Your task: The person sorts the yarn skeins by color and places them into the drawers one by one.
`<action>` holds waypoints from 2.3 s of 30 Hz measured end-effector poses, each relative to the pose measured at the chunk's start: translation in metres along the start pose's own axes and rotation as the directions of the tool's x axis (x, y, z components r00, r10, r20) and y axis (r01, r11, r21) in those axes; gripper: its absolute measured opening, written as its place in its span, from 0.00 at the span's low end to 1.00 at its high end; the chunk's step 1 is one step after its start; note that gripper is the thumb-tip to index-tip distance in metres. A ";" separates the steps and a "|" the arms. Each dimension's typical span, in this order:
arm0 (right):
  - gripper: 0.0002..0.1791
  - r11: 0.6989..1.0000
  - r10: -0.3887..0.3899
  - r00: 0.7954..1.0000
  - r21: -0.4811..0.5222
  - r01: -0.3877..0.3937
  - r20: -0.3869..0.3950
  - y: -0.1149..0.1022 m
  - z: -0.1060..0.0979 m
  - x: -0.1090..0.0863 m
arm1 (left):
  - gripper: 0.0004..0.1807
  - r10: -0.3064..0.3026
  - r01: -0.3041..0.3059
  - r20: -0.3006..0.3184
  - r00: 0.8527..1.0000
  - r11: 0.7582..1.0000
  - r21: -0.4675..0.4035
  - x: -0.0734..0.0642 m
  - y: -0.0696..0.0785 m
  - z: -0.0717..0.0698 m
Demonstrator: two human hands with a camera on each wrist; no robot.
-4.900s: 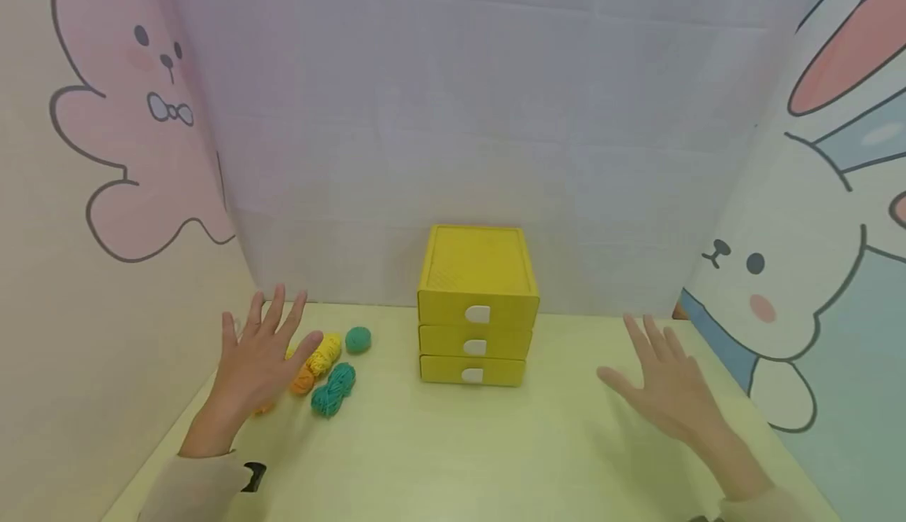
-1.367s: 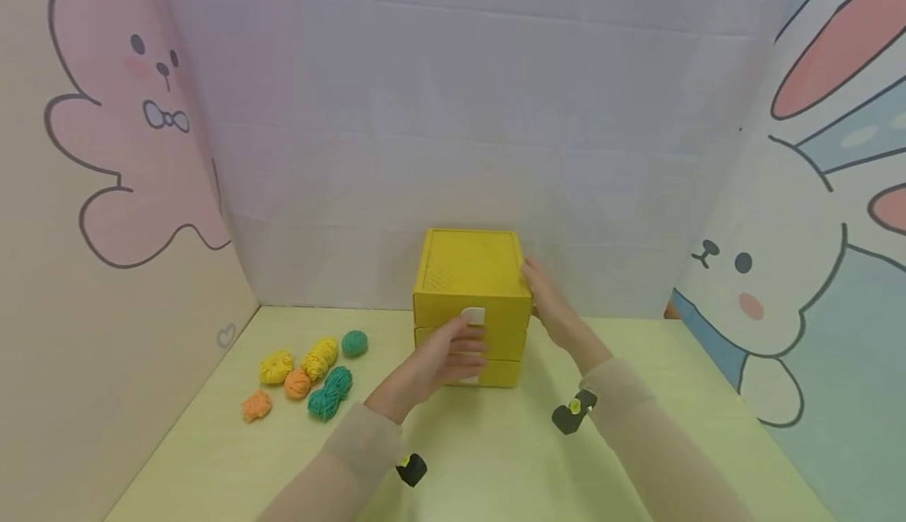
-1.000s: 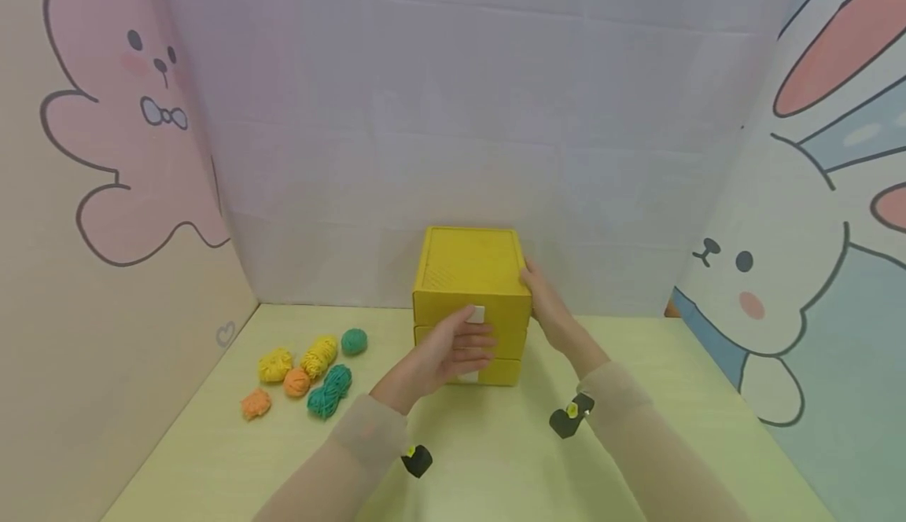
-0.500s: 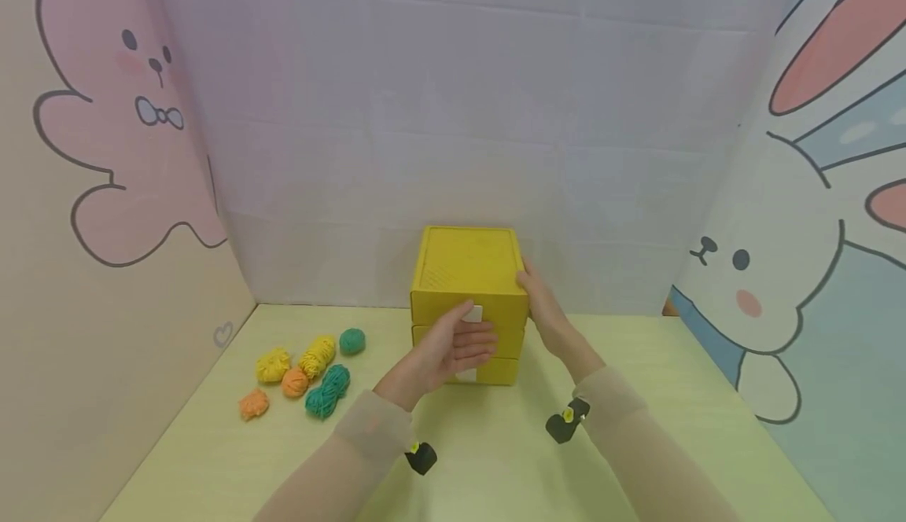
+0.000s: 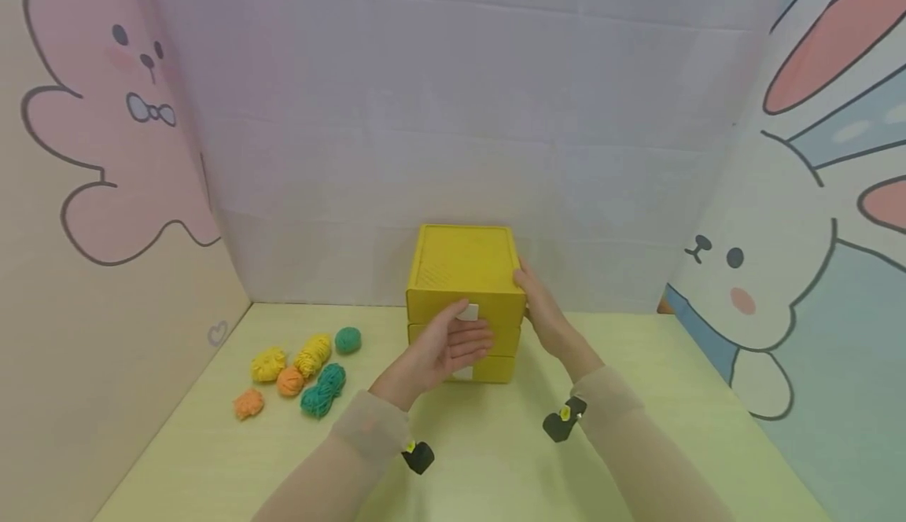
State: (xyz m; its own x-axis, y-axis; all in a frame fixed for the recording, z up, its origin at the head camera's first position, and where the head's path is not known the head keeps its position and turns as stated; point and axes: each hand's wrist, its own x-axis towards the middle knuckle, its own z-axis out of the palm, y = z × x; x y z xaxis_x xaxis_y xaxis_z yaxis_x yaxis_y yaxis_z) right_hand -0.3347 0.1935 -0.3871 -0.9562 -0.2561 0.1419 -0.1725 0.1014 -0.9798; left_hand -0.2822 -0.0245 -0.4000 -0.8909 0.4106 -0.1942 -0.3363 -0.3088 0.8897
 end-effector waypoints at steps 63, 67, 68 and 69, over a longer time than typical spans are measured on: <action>0.36 0.999 0.028 0.998 0.031 -0.029 0.052 -0.002 -0.003 -0.002 | 0.42 -0.030 0.027 0.037 0.999 0.997 0.074 -0.077 -0.023 0.013; 0.36 0.998 0.041 0.998 0.036 -0.043 0.050 -0.001 -0.003 -0.001 | 0.42 -0.042 0.039 0.046 0.998 0.997 0.071 -0.082 -0.024 0.013; 0.36 0.998 0.042 0.998 0.040 -0.044 0.049 -0.001 -0.003 -0.001 | 0.42 -0.044 0.041 0.050 0.998 0.997 0.070 -0.083 -0.024 0.013; 0.36 0.998 0.044 0.998 0.044 -0.046 0.050 0.000 -0.003 -0.001 | 0.42 -0.047 0.043 0.052 0.998 0.997 0.067 -0.083 -0.025 0.013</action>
State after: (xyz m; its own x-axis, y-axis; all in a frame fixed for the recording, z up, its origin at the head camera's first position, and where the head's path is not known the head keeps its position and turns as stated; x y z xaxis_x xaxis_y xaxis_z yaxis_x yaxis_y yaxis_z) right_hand -0.3343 0.1968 -0.3864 -0.9497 -0.2994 0.0914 -0.1177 0.0709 -0.9905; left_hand -0.1958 -0.0402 -0.4005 -0.8570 0.4689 -0.2138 -0.3533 -0.2325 0.9062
